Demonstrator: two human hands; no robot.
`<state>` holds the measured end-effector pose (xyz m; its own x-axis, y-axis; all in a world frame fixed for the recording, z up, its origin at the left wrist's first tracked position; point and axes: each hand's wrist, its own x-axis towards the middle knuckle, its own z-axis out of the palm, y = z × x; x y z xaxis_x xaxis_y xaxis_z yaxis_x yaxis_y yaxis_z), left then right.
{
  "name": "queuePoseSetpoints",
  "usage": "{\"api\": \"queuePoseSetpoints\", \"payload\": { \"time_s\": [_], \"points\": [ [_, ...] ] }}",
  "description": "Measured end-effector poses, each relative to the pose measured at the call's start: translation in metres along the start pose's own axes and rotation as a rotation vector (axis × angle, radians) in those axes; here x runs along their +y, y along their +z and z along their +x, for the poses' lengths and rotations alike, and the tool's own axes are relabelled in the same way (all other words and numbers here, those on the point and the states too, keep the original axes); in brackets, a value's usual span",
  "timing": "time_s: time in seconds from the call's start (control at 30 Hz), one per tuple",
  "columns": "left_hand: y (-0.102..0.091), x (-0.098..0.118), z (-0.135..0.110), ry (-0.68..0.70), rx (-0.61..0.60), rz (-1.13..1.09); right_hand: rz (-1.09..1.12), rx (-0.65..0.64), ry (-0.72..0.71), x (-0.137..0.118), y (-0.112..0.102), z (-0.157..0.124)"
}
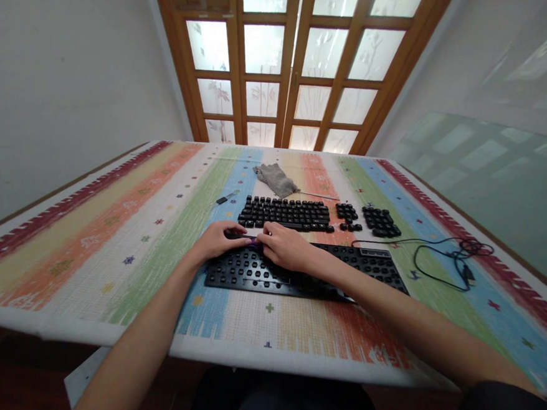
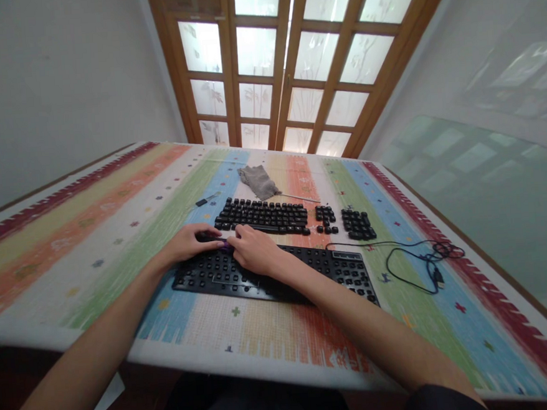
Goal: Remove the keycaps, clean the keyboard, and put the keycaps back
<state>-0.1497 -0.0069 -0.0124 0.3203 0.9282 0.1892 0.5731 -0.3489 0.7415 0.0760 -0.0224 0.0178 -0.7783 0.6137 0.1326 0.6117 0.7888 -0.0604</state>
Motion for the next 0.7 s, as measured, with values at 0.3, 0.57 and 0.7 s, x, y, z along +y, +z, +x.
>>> {"api": "queuePoseSetpoints", "payload": {
  "time_s": [0.3,0.57,0.7],
  "points": [
    [0.0035,0.0051,-0.003,0.161,0.022,-0.028,0.01,0.011,0.039,-0.0039,0.0009,0.004],
    [0.0065,0.0052,-0.0042,0.242,0.015,0.067,-0.022,-0.038,0.023,0.0017,0.0001,0.0045],
    [0.0059,0.0082,-0.0063,0.283,0.002,0.133,-0.027,-0.064,0.041,0.0025,-0.0044,0.0038]
  ]
}}
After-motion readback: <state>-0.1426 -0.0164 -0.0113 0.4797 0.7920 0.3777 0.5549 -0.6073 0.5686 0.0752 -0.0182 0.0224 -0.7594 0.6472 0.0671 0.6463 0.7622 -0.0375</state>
